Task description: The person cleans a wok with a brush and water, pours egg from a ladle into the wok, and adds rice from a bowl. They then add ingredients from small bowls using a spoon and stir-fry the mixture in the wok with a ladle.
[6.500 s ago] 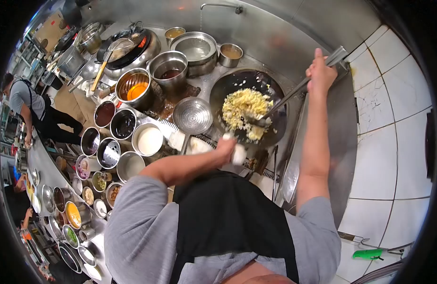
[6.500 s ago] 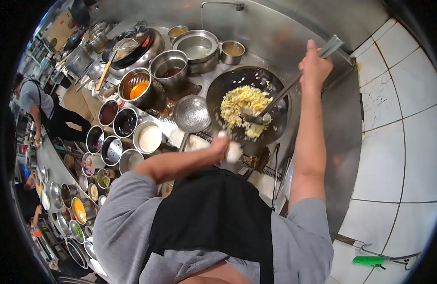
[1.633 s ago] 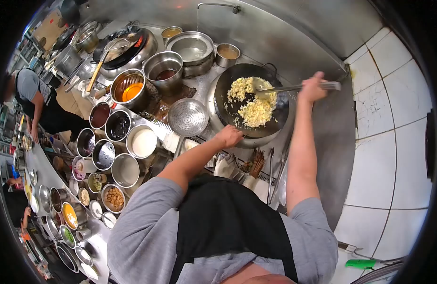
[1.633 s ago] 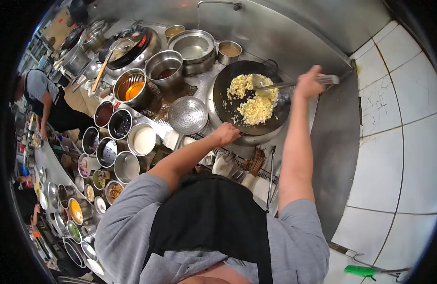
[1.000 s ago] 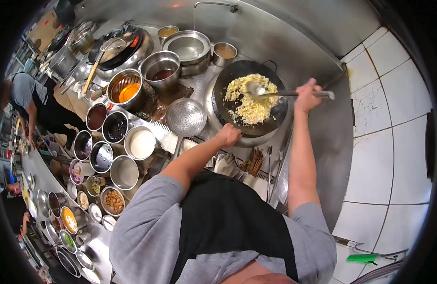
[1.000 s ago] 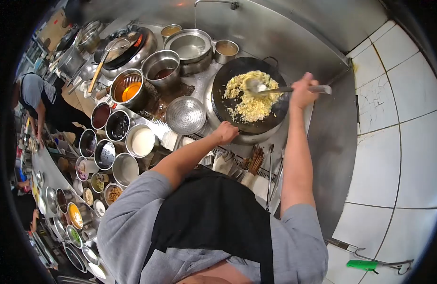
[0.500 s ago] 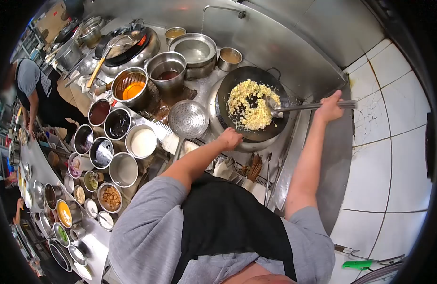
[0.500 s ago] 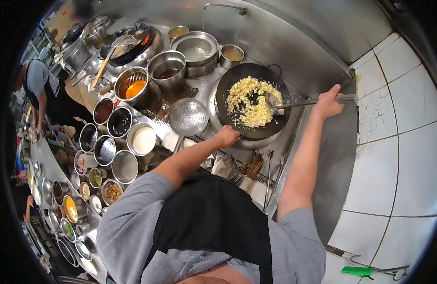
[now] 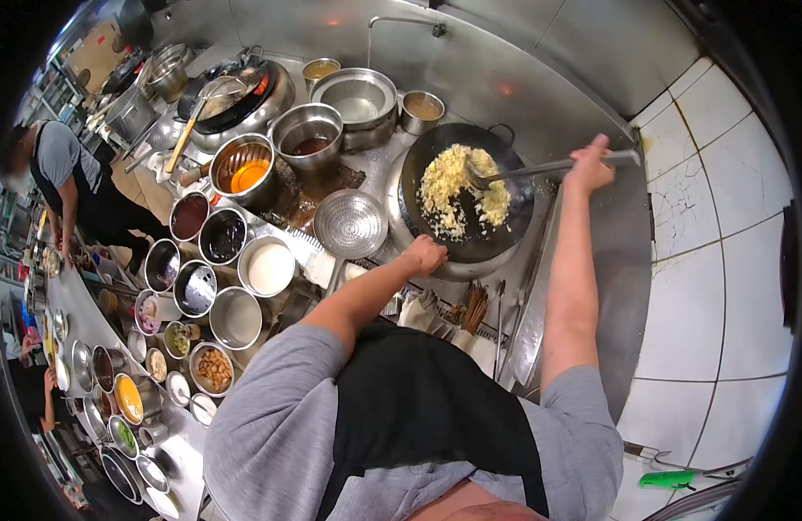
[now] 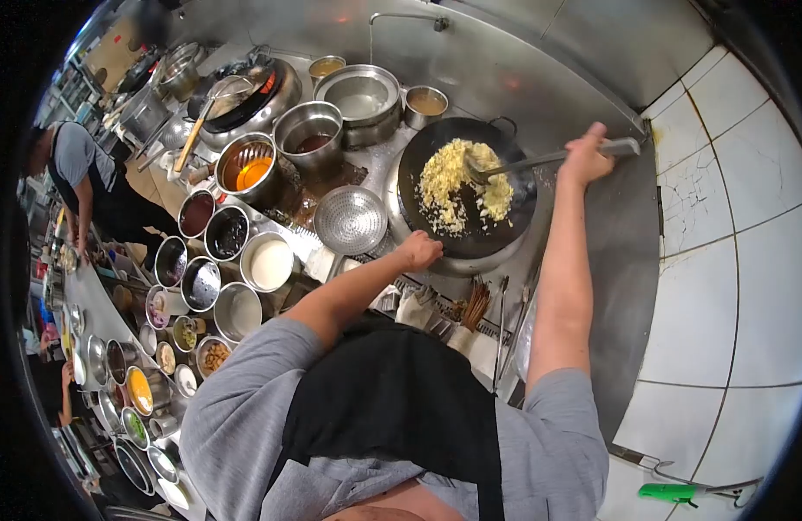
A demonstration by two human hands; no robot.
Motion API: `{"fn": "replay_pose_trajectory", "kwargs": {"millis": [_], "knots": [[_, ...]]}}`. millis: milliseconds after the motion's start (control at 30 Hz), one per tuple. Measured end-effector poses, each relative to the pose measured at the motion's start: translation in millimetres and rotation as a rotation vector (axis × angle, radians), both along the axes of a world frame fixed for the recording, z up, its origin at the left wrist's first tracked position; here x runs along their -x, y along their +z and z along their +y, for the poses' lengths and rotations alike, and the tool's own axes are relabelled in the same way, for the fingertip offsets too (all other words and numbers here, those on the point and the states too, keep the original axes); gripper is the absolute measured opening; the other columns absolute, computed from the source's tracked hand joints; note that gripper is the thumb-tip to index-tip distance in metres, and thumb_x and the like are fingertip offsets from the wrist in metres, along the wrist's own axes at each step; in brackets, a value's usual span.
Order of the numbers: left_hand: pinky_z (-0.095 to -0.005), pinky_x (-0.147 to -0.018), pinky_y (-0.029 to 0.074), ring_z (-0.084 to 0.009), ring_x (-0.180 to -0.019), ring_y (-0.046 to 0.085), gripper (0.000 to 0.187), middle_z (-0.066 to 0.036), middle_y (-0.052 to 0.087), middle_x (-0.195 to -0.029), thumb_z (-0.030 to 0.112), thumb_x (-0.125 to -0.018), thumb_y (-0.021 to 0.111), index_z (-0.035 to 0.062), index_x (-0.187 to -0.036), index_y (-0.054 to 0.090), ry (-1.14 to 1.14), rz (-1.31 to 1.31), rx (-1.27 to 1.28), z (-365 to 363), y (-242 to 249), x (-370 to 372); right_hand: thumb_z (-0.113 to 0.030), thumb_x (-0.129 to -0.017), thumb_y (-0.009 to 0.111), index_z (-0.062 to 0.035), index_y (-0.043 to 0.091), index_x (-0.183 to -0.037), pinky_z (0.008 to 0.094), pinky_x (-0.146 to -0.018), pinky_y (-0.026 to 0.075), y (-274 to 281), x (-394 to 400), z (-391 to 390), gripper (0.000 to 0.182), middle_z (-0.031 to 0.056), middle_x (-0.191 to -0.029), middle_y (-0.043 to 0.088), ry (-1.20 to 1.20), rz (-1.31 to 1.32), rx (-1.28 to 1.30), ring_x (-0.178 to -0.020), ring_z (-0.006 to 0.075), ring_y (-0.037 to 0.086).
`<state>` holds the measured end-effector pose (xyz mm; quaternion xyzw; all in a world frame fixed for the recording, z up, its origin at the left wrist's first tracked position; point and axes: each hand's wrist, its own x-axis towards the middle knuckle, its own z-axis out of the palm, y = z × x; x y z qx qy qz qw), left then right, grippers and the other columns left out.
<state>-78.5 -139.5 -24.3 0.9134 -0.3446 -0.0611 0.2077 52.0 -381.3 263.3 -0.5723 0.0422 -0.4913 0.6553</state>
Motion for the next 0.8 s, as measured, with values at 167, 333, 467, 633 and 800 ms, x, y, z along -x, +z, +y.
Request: {"fn": "replay_pose_trajectory", "kwargs": {"millis": [167,333,467,633,800], "knots": [[-0.044,-0.093,0.038,-0.0339,-0.093,0.06,0.027,-0.013,0.068,-0.088,0.031,-0.093,0.048,0.0087,-0.09,0.062,0.025,0.003,-0.015,-2.2,0.2,-3.4,-0.018,-0.094,0.06,-0.0051,0.043,-0.067,0.0293,-0.039,0.04,-45.1,0.4,34.9,0.034,0.0046,-0.053,0.05,-0.054,0.056,0.001,-0.039,0.0121,0.045],[-0.0437,-0.092,0.038,-0.0338,-0.092,0.06,0.026,-0.013,0.068,-0.087,0.031,-0.093,0.047,0.0089,-0.089,0.061,-0.009,0.058,-0.042,-2.1,1.8,-11.5,-0.01,-0.095,0.056,-0.0091,0.041,-0.072,0.0264,-0.038,0.034,-23.4,68.8,112.0,0.027,-0.0004,-0.052,0.043,0.467,-0.088,0.245,-0.04,0.0083,0.041],[-0.0438,-0.093,0.038,-0.0338,-0.094,0.059,0.026,-0.013,0.068,-0.09,0.031,-0.093,0.048,0.0085,-0.09,0.062,0.012,0.05,-0.021,-7.7,-4.8,6.1,-0.016,-0.09,0.066,-0.0052,0.049,-0.068,0.0292,-0.048,0.041,-71.3,40.3,59.8,0.029,0.0013,-0.055,0.051,0.21,0.014,0.253,-0.046,0.0109,0.048],[-0.0449,-0.098,0.035,-0.0332,-0.102,0.056,0.026,-0.014,0.068,-0.093,0.03,-0.092,0.049,0.0083,-0.093,0.063,0.065,0.056,-0.025,-9.4,-2.7,0.3,-0.025,-0.092,0.064,-0.0054,0.048,-0.067,0.0261,-0.042,0.04,-7.1,23.5,-15.2,0.036,0.002,-0.05,0.049,-0.036,-0.004,-0.08,-0.043,0.0096,0.047],[-0.0445,-0.098,0.035,-0.0324,-0.1,0.056,0.025,-0.012,0.068,-0.094,0.03,-0.092,0.049,0.0091,-0.09,0.063,0.031,0.082,0.026,-3.2,-5.6,2.8,-0.019,-0.092,0.064,-0.0071,0.053,-0.068,0.0267,-0.046,0.039,-54.5,35.5,58.4,0.029,-0.0002,-0.052,0.049,0.208,0.116,0.152,-0.046,0.0086,0.049]]}}
